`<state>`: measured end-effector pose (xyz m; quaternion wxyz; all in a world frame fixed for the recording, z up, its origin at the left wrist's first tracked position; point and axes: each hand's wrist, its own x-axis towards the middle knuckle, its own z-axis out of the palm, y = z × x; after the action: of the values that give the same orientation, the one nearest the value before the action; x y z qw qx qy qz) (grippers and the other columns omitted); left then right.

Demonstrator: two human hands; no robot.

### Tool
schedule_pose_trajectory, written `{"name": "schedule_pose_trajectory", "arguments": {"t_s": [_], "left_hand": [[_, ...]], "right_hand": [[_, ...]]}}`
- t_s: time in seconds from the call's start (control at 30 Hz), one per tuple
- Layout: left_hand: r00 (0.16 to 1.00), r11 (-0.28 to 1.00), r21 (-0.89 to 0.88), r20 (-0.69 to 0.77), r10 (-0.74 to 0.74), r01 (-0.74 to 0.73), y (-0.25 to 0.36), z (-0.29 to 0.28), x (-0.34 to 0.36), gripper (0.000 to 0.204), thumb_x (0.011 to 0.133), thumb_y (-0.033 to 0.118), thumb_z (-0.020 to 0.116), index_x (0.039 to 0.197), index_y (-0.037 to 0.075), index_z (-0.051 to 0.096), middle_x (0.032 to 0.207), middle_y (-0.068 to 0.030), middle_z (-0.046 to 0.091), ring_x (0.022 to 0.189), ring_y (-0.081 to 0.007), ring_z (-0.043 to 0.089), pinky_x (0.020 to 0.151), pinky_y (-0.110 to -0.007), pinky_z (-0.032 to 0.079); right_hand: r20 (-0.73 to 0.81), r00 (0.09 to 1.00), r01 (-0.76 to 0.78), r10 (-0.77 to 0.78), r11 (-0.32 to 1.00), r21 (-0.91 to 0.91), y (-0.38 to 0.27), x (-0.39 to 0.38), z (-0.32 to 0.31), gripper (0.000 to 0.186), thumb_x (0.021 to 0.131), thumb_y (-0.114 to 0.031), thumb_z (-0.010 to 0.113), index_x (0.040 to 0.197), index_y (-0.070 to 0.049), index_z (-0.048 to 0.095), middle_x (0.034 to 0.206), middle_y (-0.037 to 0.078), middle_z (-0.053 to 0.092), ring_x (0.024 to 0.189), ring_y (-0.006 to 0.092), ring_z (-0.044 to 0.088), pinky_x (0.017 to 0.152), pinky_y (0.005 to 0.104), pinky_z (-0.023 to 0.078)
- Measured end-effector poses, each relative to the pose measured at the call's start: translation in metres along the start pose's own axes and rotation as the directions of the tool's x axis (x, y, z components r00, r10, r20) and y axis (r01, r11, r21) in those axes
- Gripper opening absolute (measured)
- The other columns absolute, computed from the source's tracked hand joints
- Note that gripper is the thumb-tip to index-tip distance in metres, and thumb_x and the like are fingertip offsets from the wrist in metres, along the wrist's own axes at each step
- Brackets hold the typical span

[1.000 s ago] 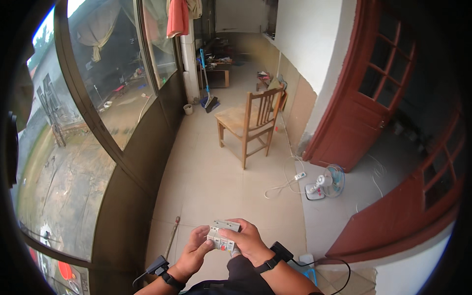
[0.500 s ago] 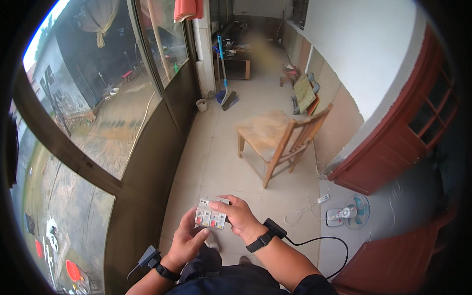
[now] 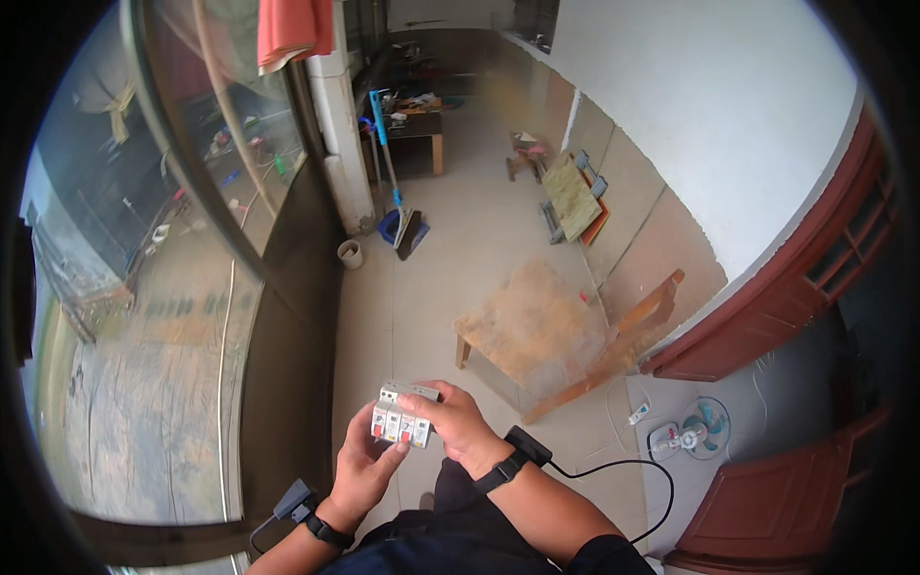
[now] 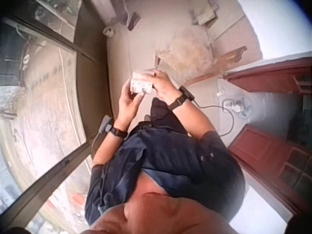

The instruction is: Installing circuit breakers onto a DIN rail on a wall.

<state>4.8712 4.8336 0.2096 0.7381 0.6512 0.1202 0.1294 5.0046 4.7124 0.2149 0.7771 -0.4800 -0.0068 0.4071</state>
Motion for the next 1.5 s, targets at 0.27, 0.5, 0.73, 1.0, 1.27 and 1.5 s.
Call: {"name": "schedule_pose_trajectory", "arguments": {"t_s": [0.27,0.5,0.73,1.0,1.27,1.5], "left_hand": [[0.992,0.996,-0.002,0.092,-0.089,0.09,-0.02,-0.056,0.199,0.07,0.091,0.007,0.074,0.146,-0.006,0.032,0.132,-0.0175,0.056,0.121,-0.0216,0.059,0.104,-0.036,0.05],[0.938,0.951,0.044,0.159,-0.308,0.305,0.005,-0.092,0.371,0.073,0.09,0.011,0.077,0.146,-0.006,0.033,0.124,-0.0146,0.061,0.112,-0.0179,0.062,0.094,-0.032,0.054],[0.904,0.942,0.189,0.28,-0.324,0.279,-0.006,-0.104,0.557,0.078,0.089,0.015,0.079,0.149,-0.004,0.032,0.128,-0.0119,0.058,0.117,-0.017,0.058,0.098,-0.032,0.05],[0.761,0.931,0.203,0.536,-0.366,0.305,0.01,-0.069,0.771,0.078,0.092,0.017,0.076,0.15,-0.004,0.029,0.137,-0.0131,0.053,0.124,-0.0207,0.055,0.102,-0.034,0.049],[0.649,0.899,0.346,0.625,-0.433,0.267,-0.021,0.024,0.966,0.087,0.089,0.024,0.079,0.153,-0.002,0.026,0.145,-0.0182,0.047,0.133,-0.0263,0.052,0.106,-0.038,0.048],[0.665,0.875,0.368,0.573,-0.479,0.313,-0.014,0.127,1.149,0.088,0.086,0.023,0.081,0.152,-0.002,0.027,0.144,-0.0166,0.048,0.132,-0.026,0.052,0.106,-0.037,0.048]], "right_hand": [[-0.008,1.0,0.03,-0.03,0.999,-0.045,-0.055,0.182,-0.008,0.047,0.086,-0.017,0.08,0.123,0.005,0.059,0.112,0.014,0.068,0.103,0.0199,0.067,0.09,0.0349,0.054],[0.011,0.998,0.066,-0.067,0.939,-0.339,-0.127,0.329,-0.01,0.055,0.085,-0.026,0.081,0.124,0.005,0.059,0.113,0.012,0.068,0.103,0.0178,0.066,0.089,0.0322,0.054],[-0.059,0.985,0.118,-0.165,0.872,-0.475,-0.193,0.468,-0.027,0.051,0.085,-0.024,0.082,0.123,0.003,0.061,0.112,0.01,0.069,0.102,0.0158,0.066,0.087,0.0312,0.055],[-0.293,0.922,0.134,-0.252,0.919,-0.371,-0.317,0.58,-0.061,0.047,0.084,-0.022,0.082,0.119,0.003,0.063,0.106,0.01,0.07,0.094,0.0145,0.067,0.082,0.0293,0.055],[-0.427,0.887,0.085,-0.177,0.971,-0.225,-0.424,0.689,-0.175,0.054,0.082,-0.02,0.084,0.121,0.009,0.059,0.104,0.012,0.07,0.092,0.0161,0.068,0.081,0.0304,0.056],[-0.405,0.9,0.021,-0.159,0.946,-0.324,-0.585,0.816,-0.273,0.057,0.08,-0.024,0.086,0.121,0.008,0.062,0.101,0.01,0.071,0.088,0.0132,0.067,0.077,0.0278,0.056]]}}
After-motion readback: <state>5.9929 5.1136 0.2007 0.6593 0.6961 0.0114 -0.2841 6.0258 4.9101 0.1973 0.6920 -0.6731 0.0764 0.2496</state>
